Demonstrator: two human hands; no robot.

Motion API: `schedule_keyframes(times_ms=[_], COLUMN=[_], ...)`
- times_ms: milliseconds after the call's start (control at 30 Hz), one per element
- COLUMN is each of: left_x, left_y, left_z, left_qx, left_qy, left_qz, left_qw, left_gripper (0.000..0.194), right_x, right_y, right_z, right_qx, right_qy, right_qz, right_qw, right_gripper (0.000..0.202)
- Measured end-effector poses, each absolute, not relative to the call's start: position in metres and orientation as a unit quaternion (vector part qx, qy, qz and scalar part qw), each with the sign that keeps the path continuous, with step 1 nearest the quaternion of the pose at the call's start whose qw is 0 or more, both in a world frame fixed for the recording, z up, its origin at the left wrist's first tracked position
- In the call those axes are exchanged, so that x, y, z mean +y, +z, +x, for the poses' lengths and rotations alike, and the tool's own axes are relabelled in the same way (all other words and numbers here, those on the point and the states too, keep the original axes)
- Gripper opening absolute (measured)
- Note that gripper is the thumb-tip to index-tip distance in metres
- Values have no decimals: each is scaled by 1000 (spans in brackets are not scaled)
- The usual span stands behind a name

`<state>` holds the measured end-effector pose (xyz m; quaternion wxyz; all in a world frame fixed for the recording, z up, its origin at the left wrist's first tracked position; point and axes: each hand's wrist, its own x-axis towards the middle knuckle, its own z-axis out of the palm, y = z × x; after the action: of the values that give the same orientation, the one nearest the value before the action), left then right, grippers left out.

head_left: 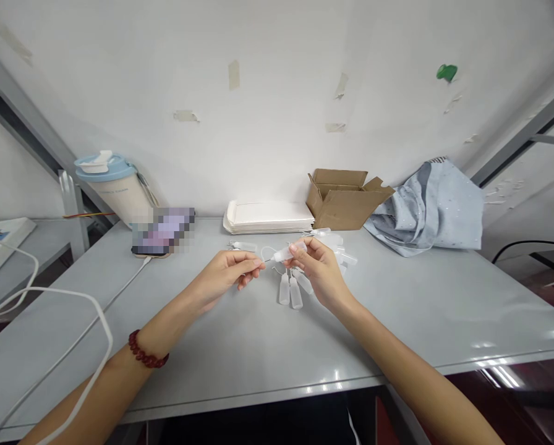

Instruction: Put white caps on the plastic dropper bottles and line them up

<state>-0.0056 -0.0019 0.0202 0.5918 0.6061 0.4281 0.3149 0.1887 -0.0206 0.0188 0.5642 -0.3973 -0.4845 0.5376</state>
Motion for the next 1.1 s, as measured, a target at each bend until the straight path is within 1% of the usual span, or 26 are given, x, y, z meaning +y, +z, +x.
schedule_keyframes(times_ms=[667, 1100], left_x=[-2, -4], left_y=[19, 21], left_z=[-6, -5], left_qx=[427, 439], left_qy=[307, 308], left_qz=[617, 614], left_qw=[586, 579], left_gripper=[25, 24], right_x=[-20, -20], right_y=[17, 15], right_z=[188, 191], right_qx=[-481, -525], right_qy=[534, 499], right_qz=[-406, -438], right_qw=[564, 533], right_gripper=[26, 24])
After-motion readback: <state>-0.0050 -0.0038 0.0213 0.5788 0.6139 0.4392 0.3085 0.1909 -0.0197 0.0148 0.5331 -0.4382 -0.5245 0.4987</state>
